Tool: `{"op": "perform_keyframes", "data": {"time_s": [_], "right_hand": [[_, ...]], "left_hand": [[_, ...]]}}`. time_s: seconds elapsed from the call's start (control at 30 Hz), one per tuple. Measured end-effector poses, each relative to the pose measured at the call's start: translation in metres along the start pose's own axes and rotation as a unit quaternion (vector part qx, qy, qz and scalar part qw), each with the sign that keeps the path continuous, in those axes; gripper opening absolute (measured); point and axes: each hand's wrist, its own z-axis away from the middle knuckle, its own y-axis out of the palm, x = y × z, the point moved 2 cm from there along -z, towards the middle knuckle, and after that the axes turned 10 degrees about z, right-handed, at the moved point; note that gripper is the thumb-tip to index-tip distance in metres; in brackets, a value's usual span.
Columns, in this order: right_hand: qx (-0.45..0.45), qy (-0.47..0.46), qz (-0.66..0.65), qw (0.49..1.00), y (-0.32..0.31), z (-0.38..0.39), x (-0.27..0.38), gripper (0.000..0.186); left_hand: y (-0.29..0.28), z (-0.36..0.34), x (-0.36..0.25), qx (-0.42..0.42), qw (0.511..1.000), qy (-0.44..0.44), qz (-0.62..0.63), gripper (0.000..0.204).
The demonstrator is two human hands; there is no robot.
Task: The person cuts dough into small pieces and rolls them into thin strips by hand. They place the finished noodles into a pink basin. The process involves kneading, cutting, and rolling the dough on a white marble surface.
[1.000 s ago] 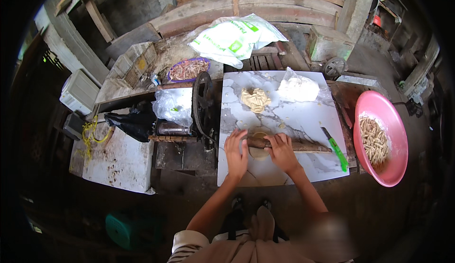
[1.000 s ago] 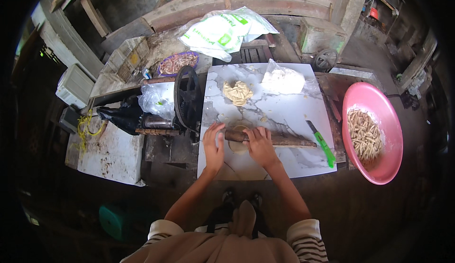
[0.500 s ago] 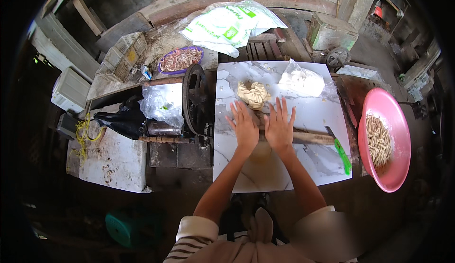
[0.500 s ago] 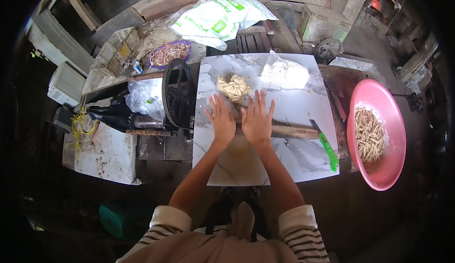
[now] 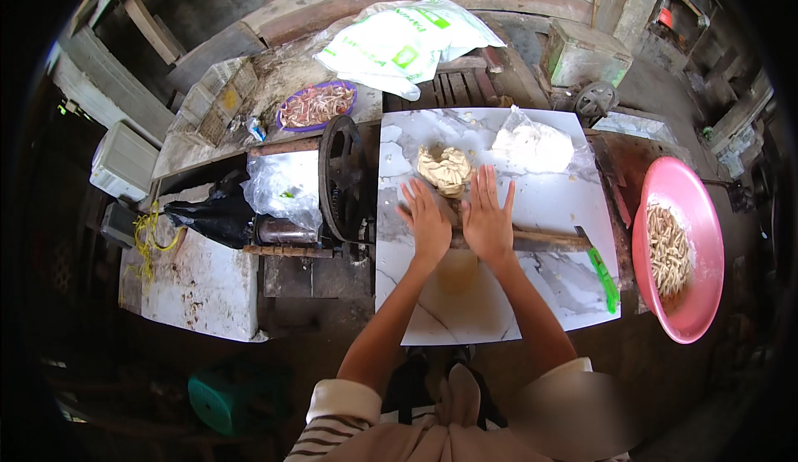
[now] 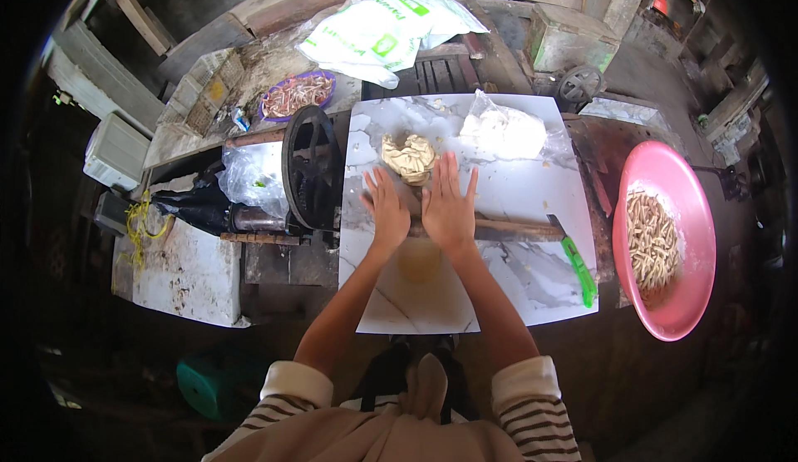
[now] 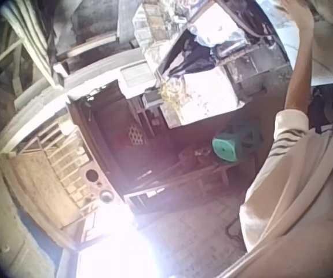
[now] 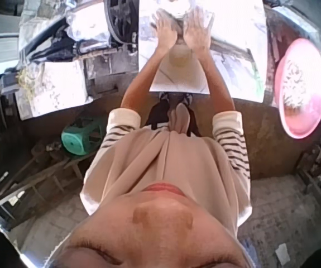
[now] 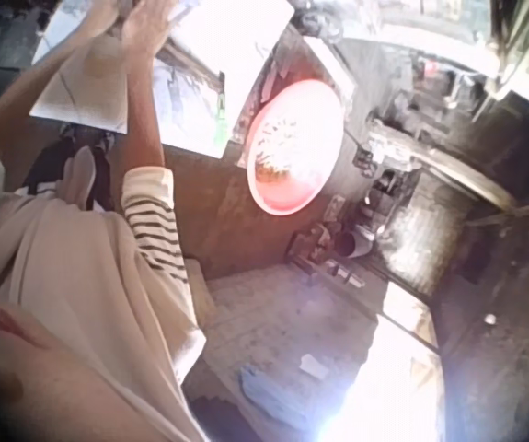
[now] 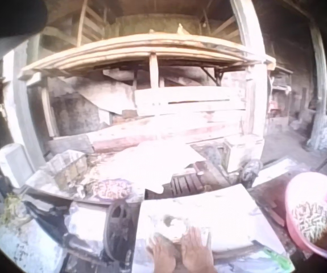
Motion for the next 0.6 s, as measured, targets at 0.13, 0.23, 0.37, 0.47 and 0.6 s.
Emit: {"op": "perform_keyframes", "data": {"time_s": [0.13, 0.23, 0.37, 0.47, 0.6], "right_hand": [[0.054, -0.02, 0.013, 0.998, -0.02, 0.022, 0.009, 0.051], [0.015, -0.012, 0.016, 1.0, -0.012, 0.002, 0.006, 0.054], [0.006, -0.006, 0.015, 1.0, -0.002, -0.017, 0.003, 0.055], [0.021, -0.017, 0.001, 1.0, -0.005, 0.006, 0.008, 0.056], [0.025, -0.024, 0.016, 0.999, -0.011, 0.013, 0.011, 0.057]], "left_hand": [[-0.003, 0.032, 0.006, -0.025, 0.999, -0.002, 0.033, 0.07], [-0.006, 0.011, 0.003, -0.016, 0.999, -0.027, 0.032, 0.072], [-0.004, -0.009, -0.005, -0.033, 0.999, -0.004, 0.018, 0.074], [-0.007, 0.02, -0.005, -0.025, 0.999, 0.003, 0.02, 0.074], [-0.009, 0.025, -0.007, -0.042, 0.998, 0.027, 0.025, 0.075]]}}
